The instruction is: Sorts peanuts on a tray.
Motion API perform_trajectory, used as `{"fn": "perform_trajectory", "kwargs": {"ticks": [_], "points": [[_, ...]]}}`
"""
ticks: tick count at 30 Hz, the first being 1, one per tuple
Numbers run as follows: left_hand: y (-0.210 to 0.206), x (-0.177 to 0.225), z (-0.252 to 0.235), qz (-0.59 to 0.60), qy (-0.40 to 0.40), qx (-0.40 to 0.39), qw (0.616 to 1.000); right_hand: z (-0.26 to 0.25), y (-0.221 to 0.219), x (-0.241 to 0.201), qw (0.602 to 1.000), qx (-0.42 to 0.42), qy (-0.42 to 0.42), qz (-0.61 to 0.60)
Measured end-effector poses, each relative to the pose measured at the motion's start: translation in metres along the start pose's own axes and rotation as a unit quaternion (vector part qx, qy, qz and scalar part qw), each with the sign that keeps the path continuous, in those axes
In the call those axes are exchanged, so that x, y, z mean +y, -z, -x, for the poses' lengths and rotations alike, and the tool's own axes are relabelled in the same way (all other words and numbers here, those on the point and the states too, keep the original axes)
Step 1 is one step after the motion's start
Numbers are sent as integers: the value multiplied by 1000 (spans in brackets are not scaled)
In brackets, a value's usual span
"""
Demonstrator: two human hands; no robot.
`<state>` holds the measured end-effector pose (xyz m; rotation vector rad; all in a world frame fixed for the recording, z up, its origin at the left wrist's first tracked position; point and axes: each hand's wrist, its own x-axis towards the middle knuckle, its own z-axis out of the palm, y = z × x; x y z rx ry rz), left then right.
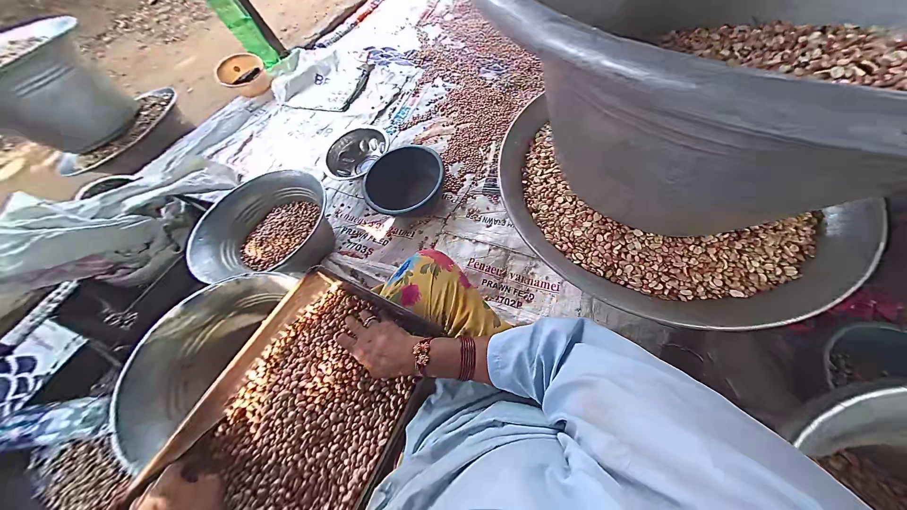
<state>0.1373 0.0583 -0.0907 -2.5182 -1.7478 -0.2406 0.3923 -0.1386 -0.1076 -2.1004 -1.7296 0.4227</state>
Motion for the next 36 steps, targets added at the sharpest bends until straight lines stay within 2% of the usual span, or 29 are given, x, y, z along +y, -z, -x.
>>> {"fn": "perform_trajectory", "kwargs": {"ticks": [5, 7, 11, 13, 16, 19, 23, 31, 36], "points": [[15, -7, 8, 110, -54, 43, 992, 0, 0, 1, 1000, -13, -14, 5], [29, -28, 9, 124, -21, 91, 988, 3, 2, -1, 1000, -10, -19, 7], [55, -62, 34, 122, 122, 183, 968, 5, 6, -5, 999, -22, -38, 23], [52, -68, 47, 123, 97, 200, 967, 5, 4, -4, 999, -6, -36, 36], [46, -55, 61, 181, 43, 141, 972, 5, 4, -2, 997, -8, -36, 62], [37, -37, 66, 215, 69, 71, 972, 6, 2, -2, 995, -29, -44, 81], [28, -29, 62, 176, 87, -17, 980, 3, 3, -1, 996, -41, -50, 69], [12, -29, 66, 111, 69, -44, 990, 7, 7, -5, 995, -42, -57, 66], [-1, -29, 66, 141, 71, -96, 983, 6, 6, -5, 995, -34, -54, 83]]}}
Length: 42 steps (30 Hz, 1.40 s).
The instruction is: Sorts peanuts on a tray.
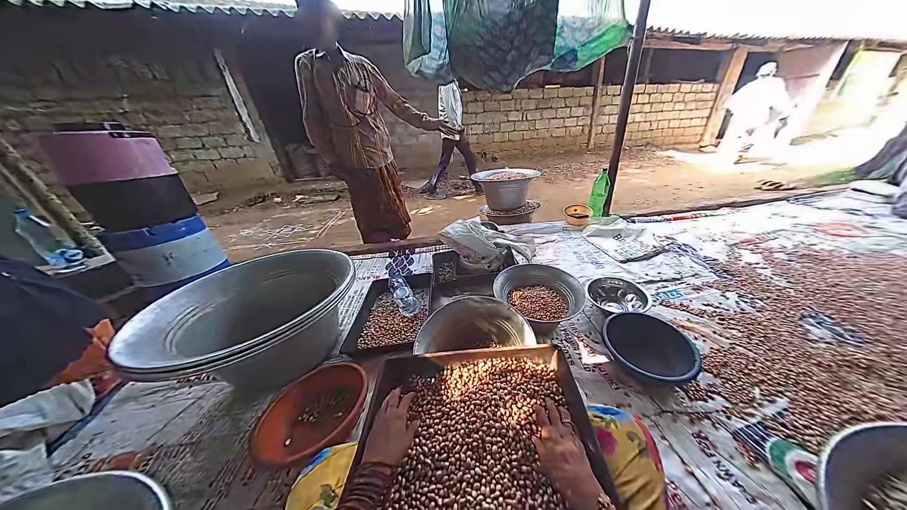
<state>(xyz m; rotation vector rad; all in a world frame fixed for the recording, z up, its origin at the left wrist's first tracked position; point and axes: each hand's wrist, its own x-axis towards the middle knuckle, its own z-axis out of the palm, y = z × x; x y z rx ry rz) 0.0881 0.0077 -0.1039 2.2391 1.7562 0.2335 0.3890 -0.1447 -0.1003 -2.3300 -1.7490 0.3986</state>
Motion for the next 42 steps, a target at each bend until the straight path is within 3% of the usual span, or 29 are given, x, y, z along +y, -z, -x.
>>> {"fn": "perform_trajectory", "kwargs": {"ticks": [6, 10, 23, 27, 31, 34, 38, 40, 42], "points": [[-10, 2, -2, 59, -33, 22, 997, 1, -1, 4, 1000, 18, -14, 1], [-15, -7, -3, 43, -14, 17, 999, -3, -10, 2, 999, 28, 2, 17], [15, 33, 17, 37, 10, -119, 992, -2, -4, -1, 999, 39, 13, -5], [9, 90, 11, 2, -35, -195, 980, 0, 4, 0, 1000, 13, 2, -5], [-9, 155, 7, 12, -81, -195, 977, -2, 1, 1, 1000, 14, -2, 4], [-19, 180, 19, -13, -156, -194, 968, -1, 1, 3, 1000, 26, 4, 14], [-31, 165, 45, -47, -311, -218, 924, -3, 13, 4, 999, -16, -34, 27], [-26, 142, 54, -51, -333, -220, 916, -3, 15, 4, 999, -23, -34, 25], [-12, 118, 56, -67, -302, -234, 922, -2, 17, 3, 998, -45, -38, 10]]}}
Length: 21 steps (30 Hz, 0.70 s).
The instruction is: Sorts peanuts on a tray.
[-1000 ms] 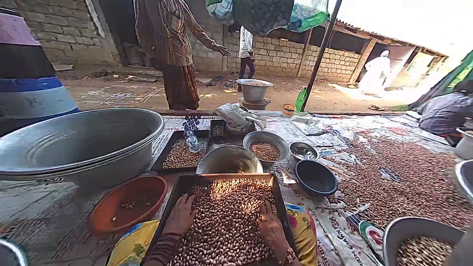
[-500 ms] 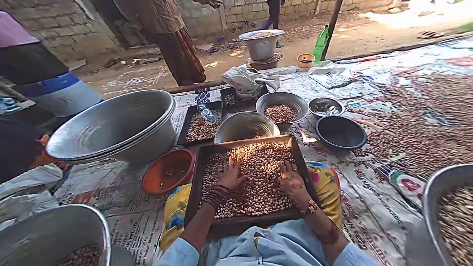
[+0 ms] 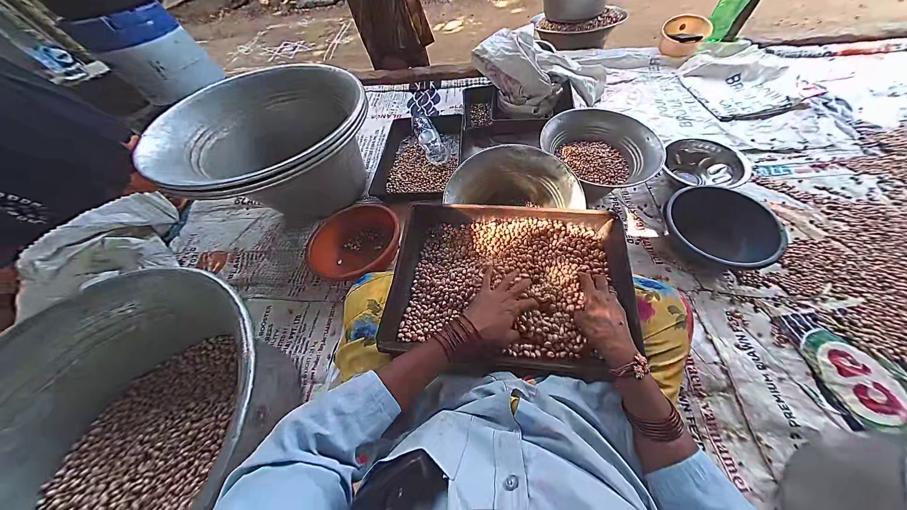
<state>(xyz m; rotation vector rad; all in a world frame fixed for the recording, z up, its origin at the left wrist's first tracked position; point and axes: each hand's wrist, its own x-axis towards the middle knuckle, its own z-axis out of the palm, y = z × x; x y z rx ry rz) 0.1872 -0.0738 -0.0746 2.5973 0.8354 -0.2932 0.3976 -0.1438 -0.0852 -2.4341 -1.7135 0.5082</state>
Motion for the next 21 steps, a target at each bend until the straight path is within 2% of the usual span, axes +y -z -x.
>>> {"fn": "perform_trajectory", "kwargs": {"ticks": [6, 8, 9, 11, 13, 16, 21], "points": [[37, -47, 45, 11, 215, -64, 974, 14, 4, -21, 999, -53, 10, -1], [50, -55, 45, 8, 243, -11, 970, 19, 7, -30, 995, -71, 65, -8], [54, -57, 40, 6, 236, 47, 971, 19, 9, -31, 991, -78, 105, -37], [57, -66, 22, 15, 169, 190, 967, 10, 14, -29, 976, -73, 175, -108], [57, -74, -6, 25, 118, 266, 956, 1, 25, -32, 977, -25, 183, -107], [48, -85, -41, 16, 81, 311, 947, -14, 38, -38, 987, 65, 143, -45], [35, -84, -62, 1, 94, 299, 950, -45, 20, -38, 976, 118, 182, -21]]}}
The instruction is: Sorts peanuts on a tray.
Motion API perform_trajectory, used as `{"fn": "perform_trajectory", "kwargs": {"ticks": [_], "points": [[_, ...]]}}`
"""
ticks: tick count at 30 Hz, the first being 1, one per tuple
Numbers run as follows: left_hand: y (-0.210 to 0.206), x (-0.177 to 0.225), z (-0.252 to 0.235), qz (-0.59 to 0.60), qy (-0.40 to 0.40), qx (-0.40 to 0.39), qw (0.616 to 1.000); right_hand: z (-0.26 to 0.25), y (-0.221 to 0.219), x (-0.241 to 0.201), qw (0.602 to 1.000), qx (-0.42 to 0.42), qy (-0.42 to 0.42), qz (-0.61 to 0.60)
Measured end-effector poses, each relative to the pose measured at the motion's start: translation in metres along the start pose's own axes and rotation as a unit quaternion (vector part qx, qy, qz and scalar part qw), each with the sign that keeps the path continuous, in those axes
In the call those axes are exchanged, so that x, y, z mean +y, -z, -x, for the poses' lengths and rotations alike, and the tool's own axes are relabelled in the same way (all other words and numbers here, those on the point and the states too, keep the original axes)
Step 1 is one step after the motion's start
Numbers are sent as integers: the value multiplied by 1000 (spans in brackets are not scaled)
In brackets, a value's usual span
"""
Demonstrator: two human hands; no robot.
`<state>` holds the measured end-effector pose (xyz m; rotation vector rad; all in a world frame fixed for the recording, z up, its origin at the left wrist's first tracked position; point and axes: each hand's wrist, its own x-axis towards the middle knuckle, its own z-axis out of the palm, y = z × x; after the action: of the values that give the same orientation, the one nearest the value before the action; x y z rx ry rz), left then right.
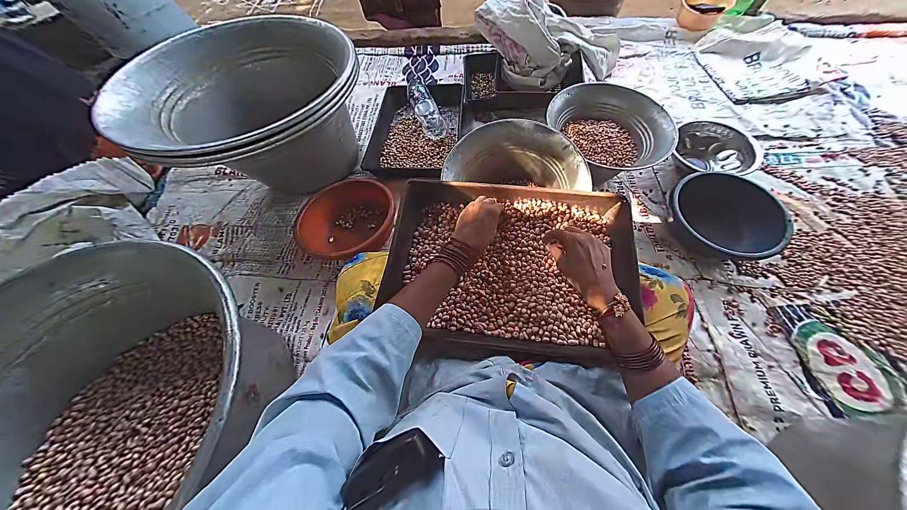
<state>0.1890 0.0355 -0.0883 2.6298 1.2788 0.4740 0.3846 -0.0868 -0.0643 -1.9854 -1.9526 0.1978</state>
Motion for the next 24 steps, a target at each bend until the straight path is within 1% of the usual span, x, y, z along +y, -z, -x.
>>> {"fn": "perform_trajectory", "kwargs": {"ticks": [2, 3, 4, 5, 6, 7, 8, 10, 11, 13, 15, 17, 19, 20, 21, 23, 24], "points": [[0, -3, -3, 11, 14, -12, 1000, -2, -13, 3, 1000, -5, 8, 6], [6, -6, -3, 41, 37, -17, 998, -3, -17, 4, 1000, -9, 5, 2], [16, -12, -2, 97, 77, -6, 992, -4, -19, 4, 1000, -10, 0, -3], [25, -19, 0, 162, 129, 21, 978, -4, -20, 4, 1000, -12, -6, -6], [34, -28, 5, 224, 183, 50, 956, -3, -22, 5, 1000, -13, -11, -11], [42, -36, 10, 259, 221, 71, 938, -2, -23, 5, 1000, -15, -17, -14], [50, -42, 17, 265, 241, 71, 931, -2, -24, 6, 999, -20, -23, -13], [60, -43, 32, 221, 239, 25, 945, -2, -27, 7, 999, -26, -29, -2], [58, -41, 39, 190, 223, 2, 956, -2, -27, 8, 999, -27, -28, 0], [45, -37, 49, 157, 192, -13, 969, -3, -24, 10, 998, -31, -34, -36], [34, -31, 53, 134, 197, -40, 970, 3, -18, 20, 986, -22, -62, -154], [25, -28, 53, 108, 191, -55, 974, 17, -8, 33, 942, 3, -114, -315], [19, -26, 51, 83, 173, -56, 980, 26, 0, 39, 895, 42, -151, -417], [17, -26, 51, 74, 166, -55, 982, 30, 3, 39, 892, 55, -158, -420], [15, -26, 51, 68, 160, -51, 984, 34, 5, 38, 902, 52, -159, -397], [14, -27, 52, 78, 160, -45, 983, 39, 5, 30, 944, 21, -139, -299], [15, -29, 52, 104, 164, -33, 980, 45, 3, 23, 964, 8, -124, -237]]}}
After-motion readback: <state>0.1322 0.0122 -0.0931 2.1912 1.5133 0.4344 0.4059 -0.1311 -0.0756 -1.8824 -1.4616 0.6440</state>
